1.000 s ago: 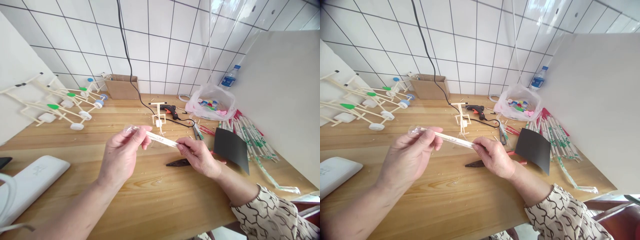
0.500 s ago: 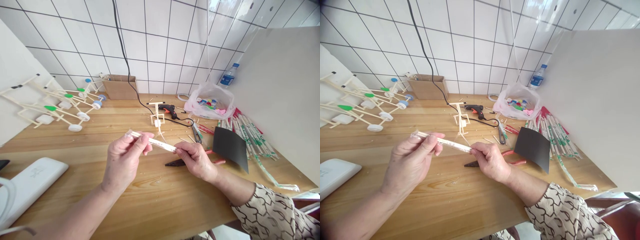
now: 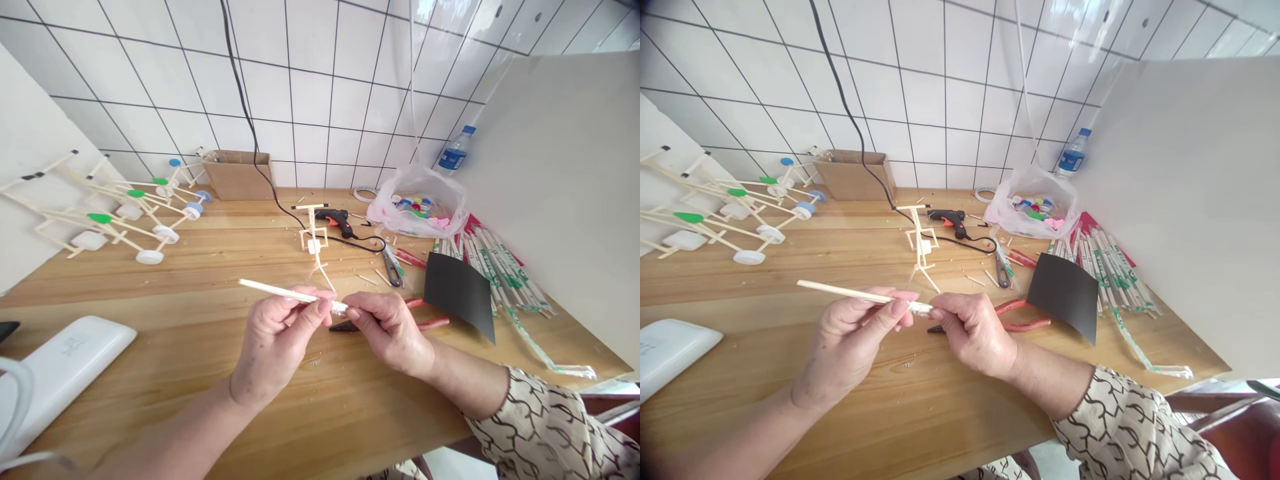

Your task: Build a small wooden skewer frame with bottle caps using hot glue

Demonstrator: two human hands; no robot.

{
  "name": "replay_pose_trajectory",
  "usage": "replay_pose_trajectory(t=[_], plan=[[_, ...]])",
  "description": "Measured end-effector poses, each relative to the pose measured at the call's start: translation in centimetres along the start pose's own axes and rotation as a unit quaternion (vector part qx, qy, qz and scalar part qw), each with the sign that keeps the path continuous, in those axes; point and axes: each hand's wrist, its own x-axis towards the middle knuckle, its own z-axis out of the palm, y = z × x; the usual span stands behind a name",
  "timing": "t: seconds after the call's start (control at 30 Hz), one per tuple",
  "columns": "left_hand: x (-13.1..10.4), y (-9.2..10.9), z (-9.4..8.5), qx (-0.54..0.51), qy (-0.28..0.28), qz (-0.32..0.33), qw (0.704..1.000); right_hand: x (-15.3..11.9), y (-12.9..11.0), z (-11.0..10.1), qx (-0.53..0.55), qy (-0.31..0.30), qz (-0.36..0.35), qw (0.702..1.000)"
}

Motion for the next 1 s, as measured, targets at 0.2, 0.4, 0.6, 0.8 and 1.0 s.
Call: replay_pose_trajectory(t=[0.2, 0.4, 0.6, 0.8, 1.0], plan=[[0.1, 0.5, 0.0, 0.015, -0.003, -0.002, 1.000, 0.2, 0.0, -0.5, 0.021, -0.045, 0.009, 0.999], [0.2, 0.5, -0.6, 0.026, -0.013, -0.038, 0.999, 0.3, 0.1, -1.0, 0.031, -0.075, 0.017, 0.997], [0.5, 0.7, -1.8, 0.013, 0.043, -0.010, 0.999, 0.3, 0.6, -0.9, 0.003, -0.036, 0.008, 0.999], [0.9, 0.9, -2.2, -0.014, 0.088, 0.030, 0.996, 0.4, 0.7, -1.1, 0.007, -0.063, 0.035, 0.997], [0.7, 1.2, -1.7, -0.018, 0.039, 0.043, 0.998, 0.2, 0.0, -1.2, 0.071, -0.088, 0.049, 0.992]])
